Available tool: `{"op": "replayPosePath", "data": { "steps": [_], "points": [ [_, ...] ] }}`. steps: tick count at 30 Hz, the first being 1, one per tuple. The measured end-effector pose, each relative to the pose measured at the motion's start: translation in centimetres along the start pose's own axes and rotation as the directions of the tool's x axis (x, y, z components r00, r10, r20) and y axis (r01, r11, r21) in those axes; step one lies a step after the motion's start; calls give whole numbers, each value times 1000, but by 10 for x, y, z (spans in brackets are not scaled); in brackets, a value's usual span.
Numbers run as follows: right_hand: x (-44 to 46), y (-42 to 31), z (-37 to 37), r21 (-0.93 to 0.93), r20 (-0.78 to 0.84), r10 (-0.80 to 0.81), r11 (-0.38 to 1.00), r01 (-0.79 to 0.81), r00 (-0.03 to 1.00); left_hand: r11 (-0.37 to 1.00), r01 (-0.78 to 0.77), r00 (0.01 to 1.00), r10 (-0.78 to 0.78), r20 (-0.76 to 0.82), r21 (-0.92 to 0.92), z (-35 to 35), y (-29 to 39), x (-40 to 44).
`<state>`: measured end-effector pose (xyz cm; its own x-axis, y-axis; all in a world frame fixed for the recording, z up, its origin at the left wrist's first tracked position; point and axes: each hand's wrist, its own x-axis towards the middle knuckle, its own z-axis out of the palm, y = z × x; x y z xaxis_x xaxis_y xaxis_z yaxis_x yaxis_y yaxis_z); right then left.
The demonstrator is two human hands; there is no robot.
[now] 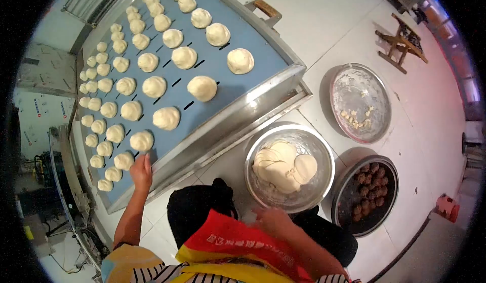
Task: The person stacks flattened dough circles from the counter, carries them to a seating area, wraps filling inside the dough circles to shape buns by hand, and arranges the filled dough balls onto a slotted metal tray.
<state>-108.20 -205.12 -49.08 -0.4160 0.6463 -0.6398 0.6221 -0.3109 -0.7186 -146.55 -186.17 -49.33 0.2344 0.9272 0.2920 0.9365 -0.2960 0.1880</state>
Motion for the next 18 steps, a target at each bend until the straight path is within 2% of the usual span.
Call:
{"op": "replayPosePath", "data": {
  "steps": [1, 4, 7, 9, 12, 14, 15, 17, 18],
  "points": [
    [7, 5, -3, 13, 45, 89, 996, -90, 995, 1000, 2, 1000, -2, 16, 7, 2, -1, 2],
    [26, 21, 8, 105, 116, 126, 985, -139, 985, 999, 32, 997, -33, 64, 23, 3, -7, 0],
    [38, 18, 9, 104, 289, 108, 984, -144, 951, 999, 51, 997, -50, 56, -8, -1, -3, 0],
    [43, 10, 4, 63, 318, 83, 992, -108, 945, 997, 50, 993, -56, 103, 61, -2, -4, 0],
    [45, -3, -2, -44, 340, 132, 991, -124, 931, 987, 46, 984, -72, 165, 157, 6, -13, -4],
    [40, -19, 7, -140, 312, 329, 944, -299, 891, 983, 38, 979, -73, 190, 181, 8, -13, -4],
    [28, -35, 8, -244, 210, 273, 944, -220, 939, 982, 44, 978, -81, 195, 186, 8, -13, -3],
    [5, -57, 8, -70, 238, 179, 983, -167, 955, 981, 59, 975, -96, 200, 183, 6, -5, 2],
    [-6, -69, 5, 15, 239, 127, 991, -134, 963, 974, 104, 950, -157, 271, 201, 5, 1, 6]
  ]
}}
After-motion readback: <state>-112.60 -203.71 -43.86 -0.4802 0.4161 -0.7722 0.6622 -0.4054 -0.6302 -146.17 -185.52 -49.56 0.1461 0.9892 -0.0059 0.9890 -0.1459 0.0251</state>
